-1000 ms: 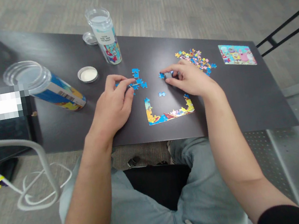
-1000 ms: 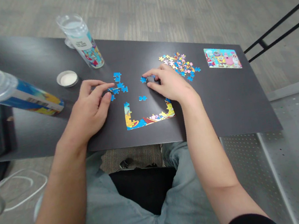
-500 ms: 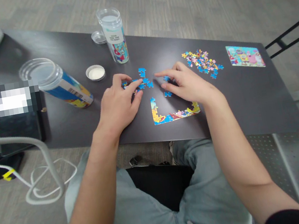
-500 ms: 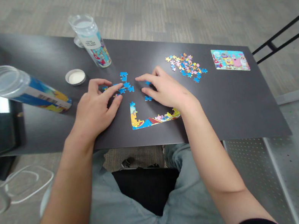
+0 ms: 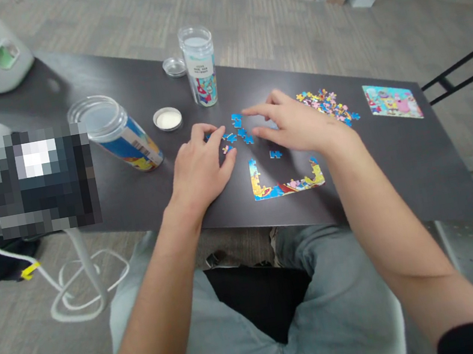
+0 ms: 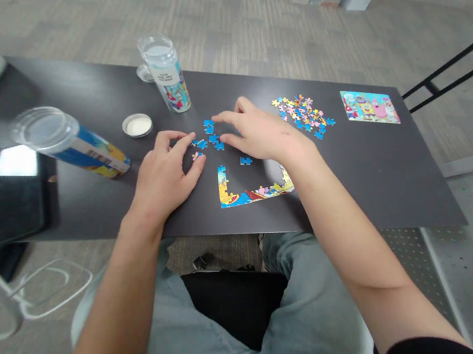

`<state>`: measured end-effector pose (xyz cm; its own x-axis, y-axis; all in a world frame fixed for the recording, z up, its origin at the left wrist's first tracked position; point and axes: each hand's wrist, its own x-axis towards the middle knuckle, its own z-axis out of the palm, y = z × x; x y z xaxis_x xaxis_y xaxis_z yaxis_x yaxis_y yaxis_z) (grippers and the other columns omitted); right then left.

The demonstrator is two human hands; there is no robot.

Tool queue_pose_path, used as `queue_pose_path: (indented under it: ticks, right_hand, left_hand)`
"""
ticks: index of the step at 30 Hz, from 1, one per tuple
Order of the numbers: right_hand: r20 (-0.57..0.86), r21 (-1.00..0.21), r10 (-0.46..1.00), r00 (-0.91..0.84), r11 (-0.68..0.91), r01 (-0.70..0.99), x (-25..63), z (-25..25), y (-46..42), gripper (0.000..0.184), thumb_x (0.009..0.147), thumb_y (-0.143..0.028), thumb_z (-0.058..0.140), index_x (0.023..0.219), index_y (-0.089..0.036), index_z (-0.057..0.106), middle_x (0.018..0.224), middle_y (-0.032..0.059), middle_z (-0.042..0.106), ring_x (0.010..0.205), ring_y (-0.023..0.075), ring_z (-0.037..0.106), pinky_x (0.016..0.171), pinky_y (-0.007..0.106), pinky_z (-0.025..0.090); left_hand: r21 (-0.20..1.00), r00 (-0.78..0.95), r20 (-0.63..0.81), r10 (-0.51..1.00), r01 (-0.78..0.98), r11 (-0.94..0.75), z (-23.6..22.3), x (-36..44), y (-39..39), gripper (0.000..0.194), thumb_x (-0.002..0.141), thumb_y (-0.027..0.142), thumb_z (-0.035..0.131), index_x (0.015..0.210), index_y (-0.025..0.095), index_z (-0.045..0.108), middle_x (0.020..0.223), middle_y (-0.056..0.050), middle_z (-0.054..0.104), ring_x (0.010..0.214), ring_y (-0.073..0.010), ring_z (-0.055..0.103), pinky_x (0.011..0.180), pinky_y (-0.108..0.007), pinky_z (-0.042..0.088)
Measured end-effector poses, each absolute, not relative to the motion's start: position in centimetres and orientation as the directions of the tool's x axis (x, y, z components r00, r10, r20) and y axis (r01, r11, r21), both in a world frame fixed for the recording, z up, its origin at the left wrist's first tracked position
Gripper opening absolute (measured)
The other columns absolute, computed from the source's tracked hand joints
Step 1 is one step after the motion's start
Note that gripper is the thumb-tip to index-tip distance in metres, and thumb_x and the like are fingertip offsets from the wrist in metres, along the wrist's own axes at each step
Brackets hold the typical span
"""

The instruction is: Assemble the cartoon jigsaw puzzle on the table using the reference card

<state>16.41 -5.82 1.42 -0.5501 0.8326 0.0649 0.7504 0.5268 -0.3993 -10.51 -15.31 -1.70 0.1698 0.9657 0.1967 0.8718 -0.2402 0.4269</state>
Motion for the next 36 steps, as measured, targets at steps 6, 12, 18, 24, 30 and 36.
queue_pose_path:
  ticks: [6,12,18,24,30,36]
  right_hand:
    - [0.069,-0.408,0.798,-0.599,0.570,0.713,16.1,-0.2,-2.3,0.048,0.118,-0.035,0.093,0.166,-0.041,0.095,0.142,0.0121,0.070,0.132,0.0397,0.079,0.137,0.068,0.062]
    - [0.134,-0.473,0.817,-0.561,0.551,0.688,18.8,-0.4,-3.5,0.036,0.115,-0.041,0.092,0.150,-0.037,0.098,0.137,0.0125,0.073,0.126,0.0393,0.077,0.124,0.064,0.066]
    - [0.163,-0.466,0.841,-0.515,0.526,0.711,17.8,-0.8,-3.4,0.029,0.115,-0.043,0.087,0.141,-0.034,0.095,0.143,0.0155,0.080,0.131,0.0433,0.080,0.120,0.065,0.066]
    - [0.166,-0.453,0.846,-0.507,0.522,0.722,17.8,-1.2,-3.0,0.031,0.113,-0.043,0.086,0.142,-0.032,0.092,0.146,0.0156,0.081,0.132,0.0435,0.080,0.122,0.064,0.063]
    - [0.172,-0.468,0.850,-0.498,0.515,0.718,18.6,-0.8,-2.5,0.024,0.115,-0.042,0.083,0.134,-0.032,0.093,0.145,0.0151,0.083,0.125,0.0425,0.081,0.131,0.070,0.056]
    - [0.227,-0.462,0.882,-0.414,0.471,0.751,20.3,-1.0,-1.3,0.026,0.117,-0.040,0.080,0.137,-0.030,0.093,0.140,0.0119,0.086,0.119,0.0405,0.082,0.139,0.075,0.048]
  left_hand:
    - [0.476,0.134,0.188,0.973,0.854,-0.210,-1.7,-10.6,-15.3,0.055,0.120,0.029,0.061,0.173,0.015,0.073,0.170,-0.022,0.073,0.144,-0.0382,0.083,0.128,-0.058,0.071]
    - [0.546,0.124,0.182,0.976,0.813,-0.205,-1.8,-10.8,-15.3,0.054,0.115,0.027,0.068,0.169,0.020,0.074,0.170,-0.018,0.071,0.130,-0.0303,0.083,0.125,-0.053,0.071]
    - [0.516,0.110,0.160,0.981,0.838,-0.178,-1.6,-10.7,-15.2,0.056,0.116,0.033,0.070,0.170,0.021,0.077,0.171,-0.019,0.070,0.136,-0.0350,0.082,0.130,-0.058,0.070]
    - [0.490,0.131,0.157,0.979,0.850,-0.192,-1.4,-10.6,-15.2,0.057,0.117,0.035,0.069,0.172,0.024,0.079,0.171,-0.019,0.070,0.132,-0.0363,0.081,0.129,-0.065,0.070]
    - [0.465,0.159,0.149,0.976,0.860,-0.211,-1.3,-10.7,-15.2,0.059,0.118,0.034,0.069,0.176,0.035,0.079,0.172,-0.016,0.070,0.124,-0.0329,0.081,0.123,-0.063,0.071]
    - [0.431,0.190,0.174,0.966,0.867,-0.249,-1.4,-10.5,-15.2,0.051,0.120,0.037,0.066,0.166,0.037,0.088,0.168,-0.015,0.073,0.130,-0.0357,0.082,0.121,-0.064,0.072]
